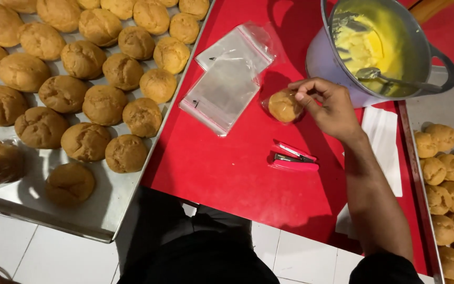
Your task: Packaging individual bread rolls into plastic bags and sealing them with a stapler.
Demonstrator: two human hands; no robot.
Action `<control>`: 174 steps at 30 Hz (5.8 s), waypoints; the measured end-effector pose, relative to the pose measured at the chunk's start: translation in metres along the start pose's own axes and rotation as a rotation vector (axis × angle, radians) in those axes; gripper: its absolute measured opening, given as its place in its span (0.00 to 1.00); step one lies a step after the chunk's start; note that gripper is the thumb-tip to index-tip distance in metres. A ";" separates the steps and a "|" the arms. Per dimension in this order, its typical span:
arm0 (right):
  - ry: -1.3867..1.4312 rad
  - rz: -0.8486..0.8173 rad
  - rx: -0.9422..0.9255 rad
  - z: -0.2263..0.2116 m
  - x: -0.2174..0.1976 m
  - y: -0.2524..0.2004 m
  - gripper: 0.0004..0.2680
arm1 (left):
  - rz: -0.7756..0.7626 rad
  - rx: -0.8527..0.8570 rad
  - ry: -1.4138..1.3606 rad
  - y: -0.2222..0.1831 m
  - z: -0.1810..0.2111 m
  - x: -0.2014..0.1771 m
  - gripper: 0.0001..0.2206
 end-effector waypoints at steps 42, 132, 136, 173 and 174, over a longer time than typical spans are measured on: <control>0.920 -0.532 0.257 -0.165 0.276 0.113 0.26 | 0.554 0.045 0.417 -0.001 -0.021 -0.041 0.24; 1.231 -0.604 0.388 -0.119 0.200 0.091 0.28 | -0.249 -0.163 0.055 0.020 0.035 0.037 0.29; 1.241 -0.606 0.383 -0.118 0.200 0.091 0.27 | -0.251 -0.165 0.050 0.021 0.035 0.037 0.29; 1.318 -0.601 0.374 -0.118 0.202 0.088 0.26 | -0.257 -0.275 -0.023 0.018 0.028 0.037 0.28; 1.318 -0.602 0.374 -0.119 0.202 0.089 0.26 | -0.256 -0.276 -0.023 0.018 0.028 0.037 0.28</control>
Point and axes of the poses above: each hand's wrist, its own y-axis towards the middle knuckle, its own x-axis out of the palm, z = x × y, the point moved 6 cm from there along y, towards the middle knuckle, and after that the axes turned 14 degrees about -x, right-handed, at the moved point
